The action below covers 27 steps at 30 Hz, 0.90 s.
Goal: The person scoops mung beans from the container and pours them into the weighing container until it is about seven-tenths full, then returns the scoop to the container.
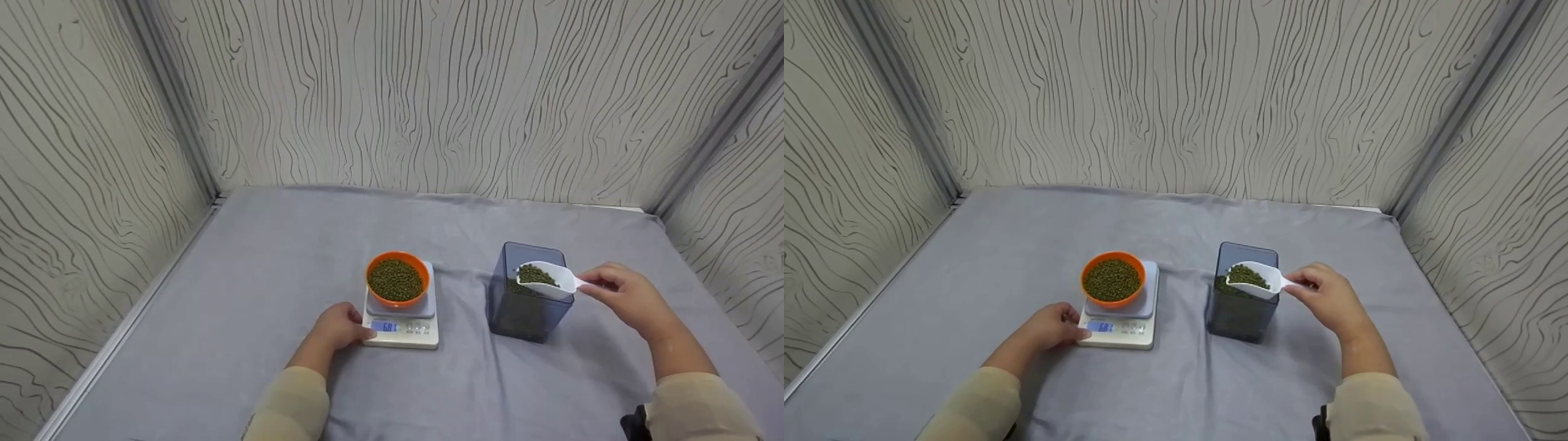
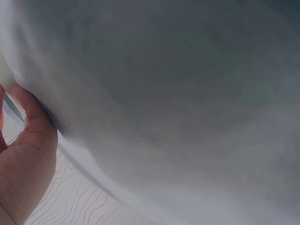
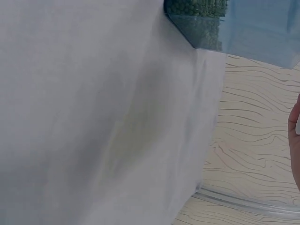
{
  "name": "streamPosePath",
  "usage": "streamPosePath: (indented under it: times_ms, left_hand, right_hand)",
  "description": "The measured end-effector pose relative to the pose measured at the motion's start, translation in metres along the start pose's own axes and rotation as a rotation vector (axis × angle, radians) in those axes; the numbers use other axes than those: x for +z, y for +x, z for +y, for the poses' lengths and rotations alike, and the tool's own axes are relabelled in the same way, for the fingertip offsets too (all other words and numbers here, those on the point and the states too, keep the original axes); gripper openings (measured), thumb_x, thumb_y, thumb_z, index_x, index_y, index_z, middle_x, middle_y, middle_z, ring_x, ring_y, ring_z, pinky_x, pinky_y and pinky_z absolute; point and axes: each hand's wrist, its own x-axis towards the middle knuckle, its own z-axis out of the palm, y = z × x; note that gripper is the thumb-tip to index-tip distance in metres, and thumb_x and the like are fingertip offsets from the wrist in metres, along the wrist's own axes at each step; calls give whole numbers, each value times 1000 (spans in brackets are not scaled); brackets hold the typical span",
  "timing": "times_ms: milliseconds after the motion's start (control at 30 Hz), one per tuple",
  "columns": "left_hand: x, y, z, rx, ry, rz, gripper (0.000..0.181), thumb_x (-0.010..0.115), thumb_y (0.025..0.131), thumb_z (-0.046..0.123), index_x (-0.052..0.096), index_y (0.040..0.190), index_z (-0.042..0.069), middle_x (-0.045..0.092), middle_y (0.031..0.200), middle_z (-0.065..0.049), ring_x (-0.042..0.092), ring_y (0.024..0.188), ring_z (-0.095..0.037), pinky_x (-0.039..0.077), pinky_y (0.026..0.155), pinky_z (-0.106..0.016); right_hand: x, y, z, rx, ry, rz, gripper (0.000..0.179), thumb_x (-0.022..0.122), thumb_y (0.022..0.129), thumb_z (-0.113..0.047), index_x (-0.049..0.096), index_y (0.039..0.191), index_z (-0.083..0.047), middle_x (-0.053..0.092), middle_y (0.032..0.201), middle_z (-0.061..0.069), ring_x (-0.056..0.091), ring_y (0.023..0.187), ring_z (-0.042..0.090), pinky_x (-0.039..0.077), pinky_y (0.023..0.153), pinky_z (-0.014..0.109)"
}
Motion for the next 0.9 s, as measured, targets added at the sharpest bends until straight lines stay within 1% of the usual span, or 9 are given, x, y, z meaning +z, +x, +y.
streamPosePath:
  times_ms: [133, 333, 400, 500, 567, 700, 733, 900]
  left_hand:
    - [0, 1, -1, -2, -1, -6, 31, 79, 68, 20, 56, 85, 8, 55, 81, -6, 52, 76, -21, 43, 65, -33]
    - [0, -1, 0, 0, -9, -5, 31, 79, 68, 20, 56, 86, 8, 55, 81, -6, 52, 77, -21, 43, 66, -33]
    - [0, -1, 0, -3, -10, -2, 31, 79, 68, 19, 56, 86, 8, 55, 81, -6, 52, 77, -21, 43, 67, -34]
    - [1, 0, -1, -10, -13, -2, 31, 79, 68, 19, 56, 85, 8, 55, 81, -6, 52, 77, -21, 43, 67, -34]
    - [0, -1, 0, 1, -9, -3, 31, 79, 68, 19, 56, 85, 8, 55, 81, -6, 52, 76, -21, 43, 66, -33]
    - [0, -2, 0, 25, -8, -5, 32, 79, 68, 19, 55, 85, 7, 54, 80, -6, 51, 76, -20, 43, 64, -32]
    - [0, -2, 0, 29, -8, -5, 32, 79, 68, 19, 55, 85, 6, 54, 80, -6, 51, 75, -20, 43, 64, -32]
    - [0, -2, 1, -4, -27, -9, 32, 79, 69, 18, 55, 87, 7, 55, 81, -6, 52, 76, -20, 43, 64, -32]
  right_hand:
    - [6, -4, 3, 60, 49, 19, 22, 68, 83, -20, 67, 97, -3, 58, 91, -2, 49, 77, 2, 43, 65, 13]
    - [11, -6, 3, 116, 89, 22, 28, 65, 84, -23, 65, 102, -2, 57, 94, -3, 51, 81, 1, 43, 69, 12]
    - [11, -4, 2, 119, 101, 22, 28, 65, 85, -23, 65, 103, -1, 57, 94, -5, 51, 81, 1, 44, 69, 12]
    - [8, 0, -2, 98, 112, 36, 27, 65, 84, -21, 64, 101, 0, 57, 91, -8, 52, 79, 2, 44, 67, 12]
    - [6, 3, -6, 63, 118, 52, 25, 66, 84, -18, 64, 99, 2, 57, 90, -9, 52, 77, 2, 44, 66, 13]
    - [6, 14, -24, 11, 109, 64, 22, 66, 84, -16, 65, 96, 1, 58, 88, -8, 52, 75, 2, 43, 65, 12]
    - [7, 17, -30, 4, 100, 59, 21, 66, 84, -17, 66, 96, 0, 58, 88, -6, 52, 75, 2, 43, 64, 13]
    - [19, 36, -61, -32, 67, -2, 22, 66, 84, -22, 67, 95, -3, 59, 91, 3, 50, 76, 4, 42, 64, 14]
